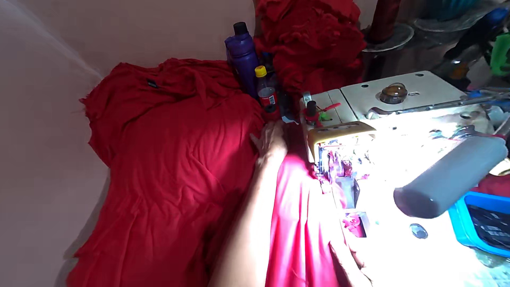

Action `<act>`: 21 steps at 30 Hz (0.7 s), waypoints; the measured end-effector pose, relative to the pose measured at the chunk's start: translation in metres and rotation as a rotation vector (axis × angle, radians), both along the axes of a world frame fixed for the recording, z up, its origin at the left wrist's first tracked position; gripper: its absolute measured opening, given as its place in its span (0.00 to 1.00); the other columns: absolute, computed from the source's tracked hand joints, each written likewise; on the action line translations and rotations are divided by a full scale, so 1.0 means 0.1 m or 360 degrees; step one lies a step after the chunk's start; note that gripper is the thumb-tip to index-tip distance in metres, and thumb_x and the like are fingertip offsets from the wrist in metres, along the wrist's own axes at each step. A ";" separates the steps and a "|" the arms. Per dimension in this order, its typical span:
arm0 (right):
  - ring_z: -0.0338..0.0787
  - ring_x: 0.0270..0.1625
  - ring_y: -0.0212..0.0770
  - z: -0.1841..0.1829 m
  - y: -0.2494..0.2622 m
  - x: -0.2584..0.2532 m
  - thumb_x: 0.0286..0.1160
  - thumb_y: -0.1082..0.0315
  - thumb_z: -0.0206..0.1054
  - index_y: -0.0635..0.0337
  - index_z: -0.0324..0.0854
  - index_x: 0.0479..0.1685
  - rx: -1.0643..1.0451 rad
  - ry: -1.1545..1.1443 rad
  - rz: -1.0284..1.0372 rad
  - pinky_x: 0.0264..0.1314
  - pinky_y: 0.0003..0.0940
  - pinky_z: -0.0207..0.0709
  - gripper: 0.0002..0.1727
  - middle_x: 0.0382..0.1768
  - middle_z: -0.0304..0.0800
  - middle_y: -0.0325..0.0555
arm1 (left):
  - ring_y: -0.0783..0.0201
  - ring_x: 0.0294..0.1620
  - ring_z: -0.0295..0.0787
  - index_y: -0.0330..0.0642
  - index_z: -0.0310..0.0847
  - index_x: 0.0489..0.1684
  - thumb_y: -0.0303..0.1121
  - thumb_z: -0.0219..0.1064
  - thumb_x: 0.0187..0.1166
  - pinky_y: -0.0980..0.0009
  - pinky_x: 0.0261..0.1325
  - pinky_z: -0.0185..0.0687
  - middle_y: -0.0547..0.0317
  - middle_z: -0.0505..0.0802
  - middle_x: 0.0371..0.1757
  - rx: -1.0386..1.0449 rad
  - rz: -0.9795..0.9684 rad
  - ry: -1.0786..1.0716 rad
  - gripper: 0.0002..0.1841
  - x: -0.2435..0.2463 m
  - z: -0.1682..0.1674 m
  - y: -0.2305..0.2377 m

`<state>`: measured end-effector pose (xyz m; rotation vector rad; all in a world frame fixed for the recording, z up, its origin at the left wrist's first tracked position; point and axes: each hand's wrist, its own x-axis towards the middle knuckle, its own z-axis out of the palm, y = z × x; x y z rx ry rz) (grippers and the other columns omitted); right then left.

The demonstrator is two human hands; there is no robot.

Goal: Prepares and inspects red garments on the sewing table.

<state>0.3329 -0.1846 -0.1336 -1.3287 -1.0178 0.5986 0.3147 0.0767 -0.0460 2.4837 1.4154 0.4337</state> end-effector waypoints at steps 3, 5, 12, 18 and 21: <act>0.84 0.36 0.13 -0.01 0.03 -0.02 0.86 0.72 0.55 0.71 0.85 0.41 0.0039 0.0041 -0.0018 0.45 0.13 0.79 0.13 0.30 0.88 0.34 | 0.37 0.80 0.73 0.34 0.80 0.69 0.34 0.55 0.90 0.27 0.79 0.50 0.37 0.83 0.74 0.0130 0.0145 0.0161 0.18 0.11 0.04 0.19; 0.84 0.36 0.14 -0.01 0.06 -0.04 0.86 0.72 0.56 0.72 0.86 0.41 0.0080 0.0027 -0.0044 0.45 0.12 0.79 0.13 0.29 0.88 0.34 | 0.39 0.80 0.74 0.35 0.80 0.70 0.33 0.54 0.89 0.29 0.81 0.49 0.38 0.83 0.74 0.0284 0.0284 0.0224 0.18 0.15 -0.01 0.34; 0.85 0.38 0.14 -0.11 0.11 -0.17 0.85 0.73 0.54 0.73 0.84 0.43 0.0197 0.0095 -0.0133 0.47 0.11 0.79 0.14 0.32 0.89 0.34 | 0.31 0.76 0.75 0.37 0.76 0.74 0.39 0.52 0.91 0.29 0.72 0.64 0.32 0.81 0.74 0.0483 0.0138 -0.0375 0.21 -0.80 -0.41 -0.07; 0.85 0.30 0.17 -0.12 0.08 -0.13 0.85 0.70 0.56 0.57 0.86 0.34 0.0155 0.0299 -0.0031 0.38 0.15 0.81 0.14 0.25 0.86 0.25 | 0.47 0.63 0.86 0.26 0.82 0.61 0.37 0.60 0.85 0.54 0.65 0.81 0.33 0.89 0.61 0.0391 0.0231 -0.0922 0.20 -2.50 -0.62 -1.21; 0.83 0.24 0.17 -0.11 0.03 -0.13 0.83 0.70 0.56 0.51 0.85 0.25 0.0097 0.0388 0.0022 0.30 0.15 0.79 0.17 0.20 0.85 0.23 | 0.39 0.65 0.80 0.16 0.72 0.66 0.36 0.66 0.80 0.49 0.65 0.78 0.19 0.81 0.65 0.0169 0.0502 -0.0975 0.28 -3.19 -0.85 -1.88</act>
